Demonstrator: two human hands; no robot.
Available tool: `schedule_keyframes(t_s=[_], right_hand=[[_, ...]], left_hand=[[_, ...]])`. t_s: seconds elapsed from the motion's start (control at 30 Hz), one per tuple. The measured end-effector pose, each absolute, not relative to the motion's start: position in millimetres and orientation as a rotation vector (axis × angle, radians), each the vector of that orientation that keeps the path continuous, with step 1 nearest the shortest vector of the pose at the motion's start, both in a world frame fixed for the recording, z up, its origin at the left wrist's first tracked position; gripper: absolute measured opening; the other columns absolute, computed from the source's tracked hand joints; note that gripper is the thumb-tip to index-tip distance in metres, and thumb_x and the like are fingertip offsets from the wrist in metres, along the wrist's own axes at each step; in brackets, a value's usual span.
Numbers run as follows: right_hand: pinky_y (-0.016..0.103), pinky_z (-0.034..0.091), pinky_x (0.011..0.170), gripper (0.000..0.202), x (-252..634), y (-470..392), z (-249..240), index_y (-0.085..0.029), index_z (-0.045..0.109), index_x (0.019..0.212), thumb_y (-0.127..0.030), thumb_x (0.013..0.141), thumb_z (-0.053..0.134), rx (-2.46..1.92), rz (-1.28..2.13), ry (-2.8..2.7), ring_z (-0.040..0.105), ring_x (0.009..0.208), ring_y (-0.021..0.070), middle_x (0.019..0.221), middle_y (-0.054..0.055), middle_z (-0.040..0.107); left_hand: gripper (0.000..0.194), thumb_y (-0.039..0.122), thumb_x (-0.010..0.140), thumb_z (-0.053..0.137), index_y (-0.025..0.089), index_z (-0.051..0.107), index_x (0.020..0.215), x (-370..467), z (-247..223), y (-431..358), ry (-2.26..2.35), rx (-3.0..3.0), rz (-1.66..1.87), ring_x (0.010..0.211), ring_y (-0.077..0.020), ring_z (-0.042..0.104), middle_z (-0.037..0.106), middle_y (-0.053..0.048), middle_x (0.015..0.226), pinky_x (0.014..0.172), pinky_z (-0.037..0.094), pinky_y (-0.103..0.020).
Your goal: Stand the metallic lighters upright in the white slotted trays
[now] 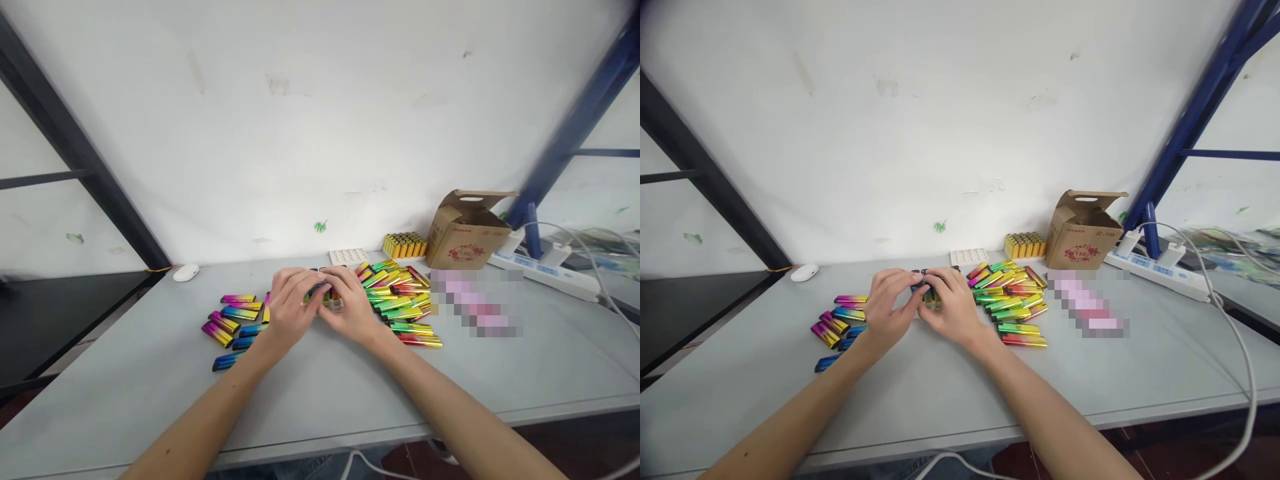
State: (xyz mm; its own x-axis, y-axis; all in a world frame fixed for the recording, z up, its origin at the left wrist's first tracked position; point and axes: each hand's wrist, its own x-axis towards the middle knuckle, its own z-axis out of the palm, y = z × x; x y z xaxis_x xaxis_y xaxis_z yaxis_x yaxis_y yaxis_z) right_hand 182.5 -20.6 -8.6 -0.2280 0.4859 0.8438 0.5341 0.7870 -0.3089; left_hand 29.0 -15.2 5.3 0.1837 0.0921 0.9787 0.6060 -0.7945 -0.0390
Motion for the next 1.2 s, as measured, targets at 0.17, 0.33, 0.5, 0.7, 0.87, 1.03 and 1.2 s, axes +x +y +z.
schedule_keyframes(t_s=[0.17,0.33,0.5,0.7,0.87,1.03,1.2], right_hand=[[0.039,0.052,0.081,0.017,180,-20,-16,-0.023,0.060,0.101,-0.021,0.088,0.049,-0.777,0.116,-1.858,0.062,0.091,0.0227,0.096,0.008,0.067],[0.039,0.051,0.078,0.021,182,-22,-17,-0.021,0.056,0.106,-0.023,0.086,0.050,-0.873,0.237,-1.816,0.062,0.088,0.0245,0.098,0.011,0.066],[0.037,0.049,0.081,0.018,184,-21,-12,-0.021,0.052,0.105,-0.025,0.090,0.043,-0.839,0.445,-1.655,0.061,0.083,0.0207,0.093,0.007,0.065],[0.029,0.045,0.064,0.011,182,-18,-10,-0.021,0.053,0.089,-0.024,0.085,0.042,-0.746,0.890,-1.443,0.052,0.064,0.0147,0.069,-0.001,0.054],[0.024,0.032,0.046,0.018,183,-16,-5,-0.020,0.053,0.082,-0.036,0.083,0.045,-0.685,1.186,-1.221,0.037,0.046,0.0104,0.056,-0.006,0.040],[0.024,0.031,0.042,0.043,192,-9,4,-0.021,0.052,0.079,-0.061,0.084,0.039,-0.604,1.334,-1.081,0.033,0.040,0.0092,0.053,-0.007,0.035],[0.025,0.044,0.052,0.036,201,-5,13,-0.021,0.051,0.081,-0.056,0.079,0.061,-0.630,1.318,-1.028,0.049,0.052,0.0103,0.065,-0.004,0.052]], left_hand=[[0.025,0.022,0.087,0.066,0.026,0.058,0.110,35,1,-19,-0.631,-2.086,-1.626,0.091,-0.0192,0.064,0.072,-0.001,0.086,0.078,0.053,-0.035],[0.032,0.031,0.091,0.059,0.022,0.052,0.121,28,-1,-13,-0.806,-2.200,-1.550,0.101,-0.0218,0.062,0.068,-0.008,0.106,0.087,0.051,-0.038],[0.034,0.035,0.100,0.033,0.019,0.049,0.126,18,-10,0,-1.222,-2.369,-1.355,0.119,-0.0232,0.053,0.059,-0.012,0.125,0.103,0.042,-0.042],[0.042,0.039,0.099,0.037,0.018,0.042,0.135,16,-22,9,-1.522,-2.498,-1.092,0.130,-0.0260,0.045,0.050,-0.013,0.139,0.109,0.038,-0.044],[0.045,0.034,0.096,0.042,0.019,0.038,0.138,19,-19,5,-1.556,-2.537,-1.022,0.128,-0.0276,0.047,0.048,-0.012,0.140,0.104,0.042,-0.044],[0.046,0.033,0.095,0.043,0.022,0.035,0.139,20,-21,5,-1.532,-2.547,-1.035,0.128,-0.0280,0.047,0.047,-0.012,0.139,0.104,0.041,-0.043],[0.047,0.031,0.094,0.044,0.022,0.033,0.139,20,-21,5,-1.535,-2.553,-1.037,0.129,-0.0281,0.046,0.046,-0.012,0.140,0.105,0.041,-0.044]])
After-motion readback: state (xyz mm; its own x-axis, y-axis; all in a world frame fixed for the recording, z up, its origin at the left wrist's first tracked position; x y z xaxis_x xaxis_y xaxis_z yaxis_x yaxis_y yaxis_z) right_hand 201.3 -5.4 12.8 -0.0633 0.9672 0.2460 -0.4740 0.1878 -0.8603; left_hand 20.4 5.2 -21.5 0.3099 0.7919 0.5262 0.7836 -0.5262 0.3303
